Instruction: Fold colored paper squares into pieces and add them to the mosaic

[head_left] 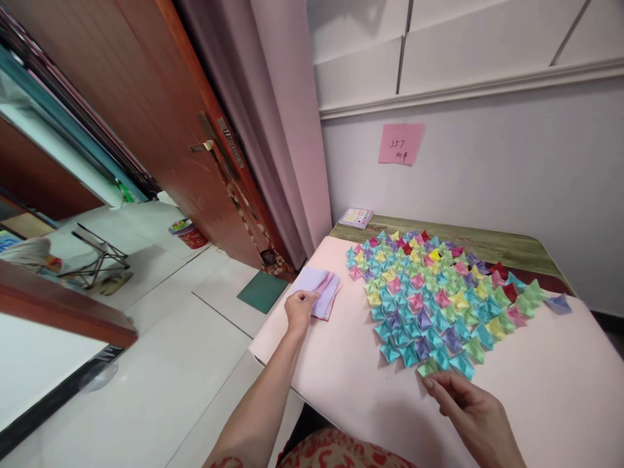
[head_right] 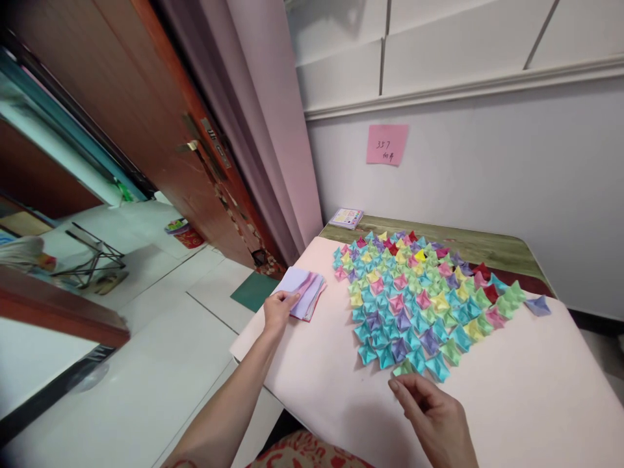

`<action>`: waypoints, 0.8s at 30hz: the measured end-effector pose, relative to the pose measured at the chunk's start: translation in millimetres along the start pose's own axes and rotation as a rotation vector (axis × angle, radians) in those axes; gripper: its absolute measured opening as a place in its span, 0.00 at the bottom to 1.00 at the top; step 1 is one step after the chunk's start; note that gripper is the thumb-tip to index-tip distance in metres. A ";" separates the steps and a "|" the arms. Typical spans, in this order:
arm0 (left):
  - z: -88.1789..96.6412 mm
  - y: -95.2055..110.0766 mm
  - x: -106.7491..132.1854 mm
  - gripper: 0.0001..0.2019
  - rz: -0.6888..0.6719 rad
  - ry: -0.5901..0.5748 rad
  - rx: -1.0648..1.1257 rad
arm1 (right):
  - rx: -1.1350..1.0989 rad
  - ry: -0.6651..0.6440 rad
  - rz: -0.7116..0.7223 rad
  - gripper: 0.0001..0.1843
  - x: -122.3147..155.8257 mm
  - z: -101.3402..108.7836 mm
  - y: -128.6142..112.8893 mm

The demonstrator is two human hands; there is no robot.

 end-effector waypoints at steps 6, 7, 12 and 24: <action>-3.9 -1.5 -0.3 0.21 0.019 -0.034 0.028 | -0.005 -0.007 -0.037 0.22 8.0 -2.0 4.5; -3.8 -0.4 -1.0 0.21 0.017 -0.040 0.031 | -0.011 0.003 -0.045 0.22 9.0 -1.4 4.5; -4.2 5.0 -3.1 0.14 0.008 -0.065 0.055 | -0.048 -0.013 -0.060 0.23 9.7 -4.3 1.7; 62.4 133.6 44.5 0.09 -0.462 0.145 0.100 | -0.550 -0.291 -0.233 0.24 15.7 -42.0 -25.2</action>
Point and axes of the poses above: each hand's wrist, its own x-axis away from the middle knuckle, its own z-axis out of the back of the hand, y = z × x, the point moved 9 cm from there along -x, towards the middle knuckle, and after that the axes turned 12 degrees about z, right-handed, at the moved point
